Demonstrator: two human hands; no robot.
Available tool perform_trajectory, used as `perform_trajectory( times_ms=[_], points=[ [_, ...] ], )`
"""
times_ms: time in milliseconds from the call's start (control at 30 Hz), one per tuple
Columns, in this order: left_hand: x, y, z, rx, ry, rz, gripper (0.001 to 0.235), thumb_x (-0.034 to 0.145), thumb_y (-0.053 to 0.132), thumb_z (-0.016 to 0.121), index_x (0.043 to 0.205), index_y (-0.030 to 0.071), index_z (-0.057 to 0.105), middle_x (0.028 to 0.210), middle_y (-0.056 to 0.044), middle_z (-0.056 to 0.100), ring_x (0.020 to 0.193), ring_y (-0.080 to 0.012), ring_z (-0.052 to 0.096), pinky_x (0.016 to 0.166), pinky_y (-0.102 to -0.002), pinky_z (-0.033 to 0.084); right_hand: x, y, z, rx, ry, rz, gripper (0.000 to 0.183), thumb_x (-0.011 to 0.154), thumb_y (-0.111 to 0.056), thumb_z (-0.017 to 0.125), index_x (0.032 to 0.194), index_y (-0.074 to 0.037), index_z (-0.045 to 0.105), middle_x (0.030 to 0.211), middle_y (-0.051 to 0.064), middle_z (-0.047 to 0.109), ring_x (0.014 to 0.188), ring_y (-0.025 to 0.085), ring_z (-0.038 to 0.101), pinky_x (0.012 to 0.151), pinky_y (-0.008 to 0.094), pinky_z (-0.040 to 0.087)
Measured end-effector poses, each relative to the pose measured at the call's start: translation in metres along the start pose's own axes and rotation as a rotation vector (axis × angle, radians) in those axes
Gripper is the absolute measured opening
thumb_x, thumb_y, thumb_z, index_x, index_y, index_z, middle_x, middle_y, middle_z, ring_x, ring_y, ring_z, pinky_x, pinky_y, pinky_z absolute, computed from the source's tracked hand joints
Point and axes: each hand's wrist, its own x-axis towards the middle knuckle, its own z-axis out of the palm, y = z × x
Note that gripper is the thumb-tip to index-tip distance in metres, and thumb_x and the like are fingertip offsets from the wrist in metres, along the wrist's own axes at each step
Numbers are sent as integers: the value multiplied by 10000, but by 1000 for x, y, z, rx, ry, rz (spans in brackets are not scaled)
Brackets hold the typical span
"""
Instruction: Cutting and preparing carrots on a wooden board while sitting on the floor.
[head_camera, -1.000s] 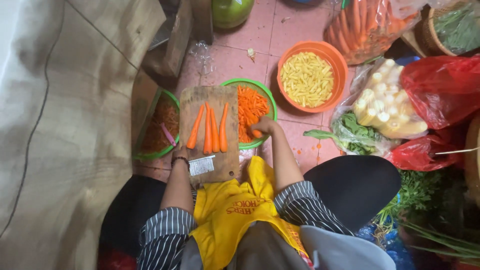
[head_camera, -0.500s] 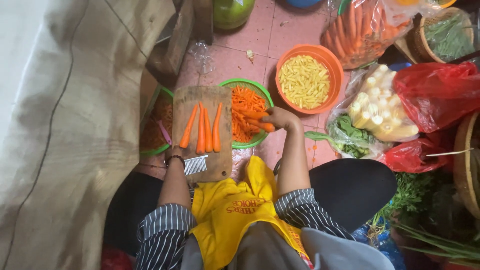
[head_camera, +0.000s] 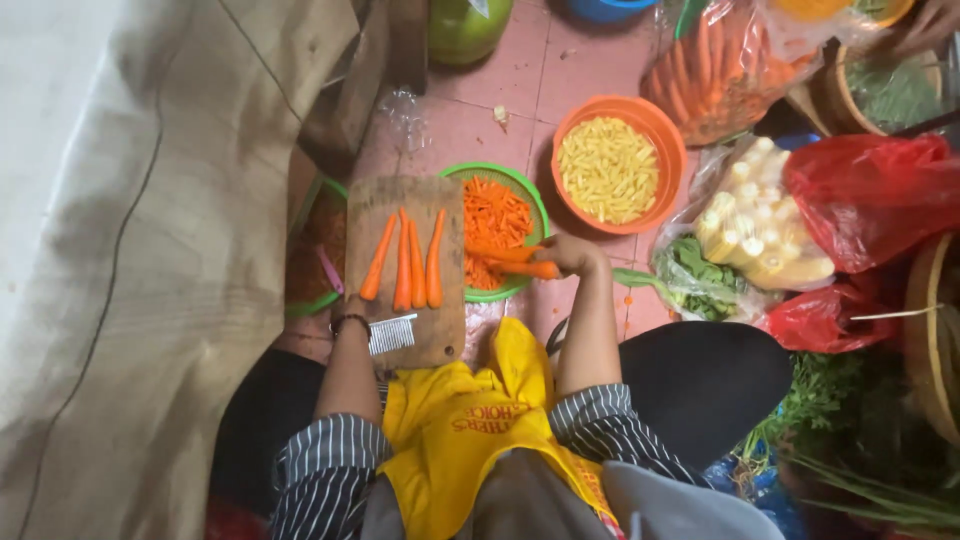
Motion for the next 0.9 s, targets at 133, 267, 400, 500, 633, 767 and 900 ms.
perform_trajectory(
  times_ms=[133,267,400,500,633,767,900],
  points=[
    [20,-29,10,21,13,-19,523,886,394,621,1312,95,675,1353,-172,651,1219,-350,641,991,-459,518,-24,-29,1,107,-13,-10,507,838,-307,708,1240,1,701,982,75,734,747,134,682,631,291,560],
    [67,-136,-34,34,25,-2,514,890,382,616,1318,101,675,1365,-167,644,1229,-348,634,1000,-453,516,-32,-47,-3,-38,132,-79,629,855,-336,702,1349,38,598,1059,137,739,835,169,709,718,323,582],
    [90,-63,52,-101,1,-2,503,873,337,598,1306,90,665,1290,-171,686,1159,-326,682,950,-447,536,-54,-110,31,-151,269,-100,745,865,-438,684,1443,4,523,1182,161,724,834,230,724,756,354,570],
    [70,-51,40,-197,-9,5,498,860,309,588,1297,81,659,1238,-174,715,1110,-312,716,914,-444,550,-24,-151,101,-41,302,3,783,850,-471,615,1508,-95,417,1340,142,622,950,300,748,757,467,584],
    [63,-43,30,-47,-5,-43,486,929,399,618,1227,26,709,1230,-198,716,1123,-340,696,914,-456,546,70,-94,221,-39,537,-254,600,903,-339,675,1374,-6,509,1248,285,654,1138,423,656,931,488,529],
    [65,-47,32,-202,-46,-49,629,962,565,543,1146,-4,738,1081,-175,775,985,-302,742,811,-466,552,44,-110,262,-18,663,-434,536,863,-210,651,1331,24,536,1077,325,678,1013,475,666,877,509,537],
    [54,-41,22,-121,36,-46,704,918,677,546,1162,43,733,974,-160,740,848,-305,728,705,-459,543,45,-127,211,-166,622,-406,298,974,-267,621,1114,-17,700,1078,266,722,1017,439,687,882,508,536]
  ],
)
